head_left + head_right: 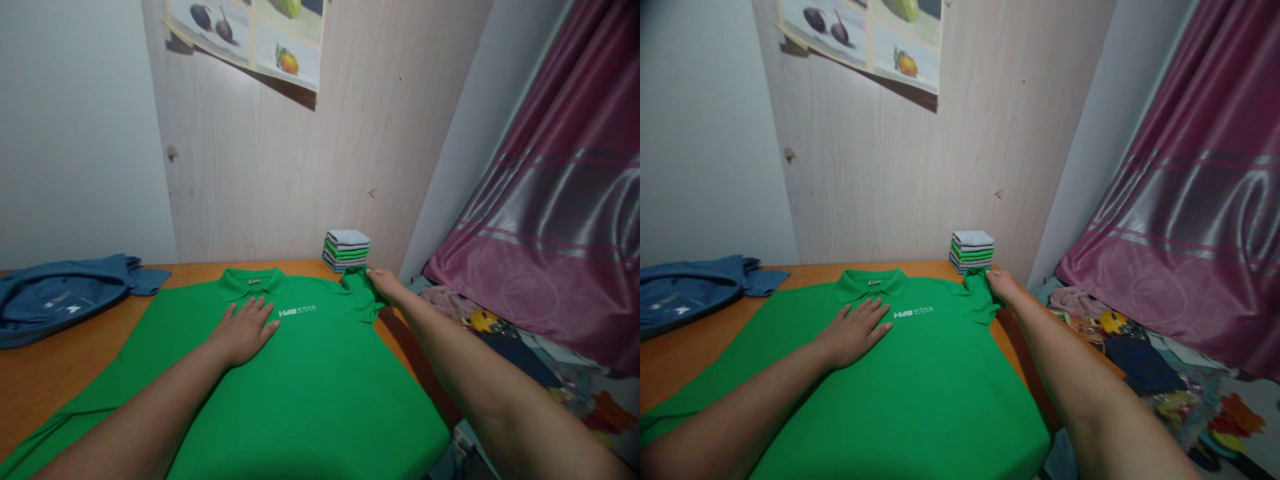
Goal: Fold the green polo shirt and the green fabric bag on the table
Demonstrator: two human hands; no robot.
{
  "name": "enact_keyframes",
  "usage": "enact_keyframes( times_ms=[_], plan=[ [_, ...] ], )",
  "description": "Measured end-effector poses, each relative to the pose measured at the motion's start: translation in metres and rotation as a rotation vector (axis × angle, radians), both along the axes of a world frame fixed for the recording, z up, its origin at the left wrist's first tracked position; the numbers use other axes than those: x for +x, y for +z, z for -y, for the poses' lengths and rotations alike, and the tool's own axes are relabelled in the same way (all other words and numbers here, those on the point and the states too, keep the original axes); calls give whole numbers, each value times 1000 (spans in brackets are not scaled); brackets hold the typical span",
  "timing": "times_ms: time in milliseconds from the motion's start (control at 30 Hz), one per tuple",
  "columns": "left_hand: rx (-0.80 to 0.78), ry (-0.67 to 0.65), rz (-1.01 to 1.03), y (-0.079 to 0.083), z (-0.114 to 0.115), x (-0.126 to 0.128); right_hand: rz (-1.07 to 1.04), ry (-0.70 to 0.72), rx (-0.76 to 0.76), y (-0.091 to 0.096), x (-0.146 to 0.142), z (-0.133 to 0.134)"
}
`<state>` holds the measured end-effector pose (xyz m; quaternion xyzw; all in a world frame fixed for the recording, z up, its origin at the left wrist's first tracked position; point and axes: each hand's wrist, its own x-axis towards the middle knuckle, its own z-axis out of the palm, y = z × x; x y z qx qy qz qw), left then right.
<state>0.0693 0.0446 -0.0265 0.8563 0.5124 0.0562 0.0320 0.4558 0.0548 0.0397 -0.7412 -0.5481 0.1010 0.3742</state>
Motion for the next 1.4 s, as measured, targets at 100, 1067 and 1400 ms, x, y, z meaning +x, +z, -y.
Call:
enact_keyframes(
  times_ms=[100,1067,1400],
  plan=[
    [2,-3,4,1,0,0,52,84,28,15,-8,3],
    [1,-13,24,1,-1,0,248,230,-195,-10,-55,53],
    [2,-11,14,2,0,1,579,132,-415,-34,-64,61]
  ],
)
